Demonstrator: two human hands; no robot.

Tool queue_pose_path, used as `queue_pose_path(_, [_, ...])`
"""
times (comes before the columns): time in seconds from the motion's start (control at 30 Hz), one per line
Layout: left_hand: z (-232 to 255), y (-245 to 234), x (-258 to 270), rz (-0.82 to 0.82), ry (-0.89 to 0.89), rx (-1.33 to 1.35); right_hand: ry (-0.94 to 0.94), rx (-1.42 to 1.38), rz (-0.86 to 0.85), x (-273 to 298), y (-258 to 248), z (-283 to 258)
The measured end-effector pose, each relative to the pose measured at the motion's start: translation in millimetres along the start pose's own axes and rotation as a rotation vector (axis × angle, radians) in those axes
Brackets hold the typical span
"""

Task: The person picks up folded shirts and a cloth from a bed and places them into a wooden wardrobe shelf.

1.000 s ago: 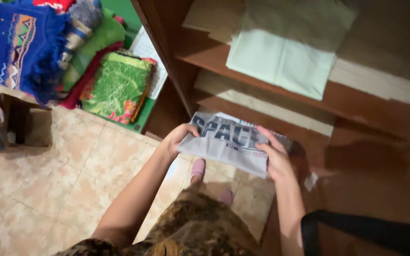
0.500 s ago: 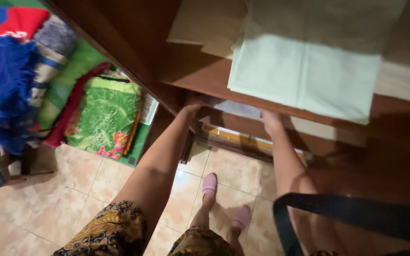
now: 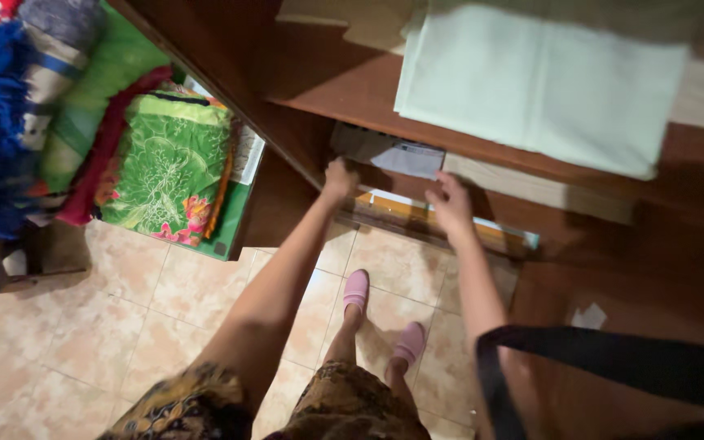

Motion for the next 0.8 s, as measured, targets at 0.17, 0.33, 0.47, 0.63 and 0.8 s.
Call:
queue_pose_path(0.17, [226.5,-83.4,139.8,-0.295,0.19,0.339,-0.156,-0.16,0.134,131.5,-64.2,-179.3])
queue_pose_path(0.33, [355.0,-118.9,180.0,-0.316,0.187,0.651,-0.612,0.377,0.402,156.3,-137.7,-331.7])
queue_pose_path(0.47, [371.9,-97.8,165.0,-0.347,0.194,0.852,-0.784,0.711,0.23,118.1,-145.6,-362.6])
queue_pose_path(0.63, [375.3,-87.5,144.3,-0.343,-0.009,1.03,-0.783,0.853,0.275,89.8,-140.1,-351.8])
queue_pose_path(0.8, [395.1,-120.8,143.3,-0.473,-0.247,1.549,-0.805,0.756,0.26,122.7,-152.3,-369.7])
Point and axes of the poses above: each hand's wrist, its own x-axis away from the middle knuckle, its own y-axis out of the palm, z = x × y, the point moved 4 cm from there along -x, towards the middle knuckle, and after that the axes turned 2 degrees about y, right-handed, at the moved point
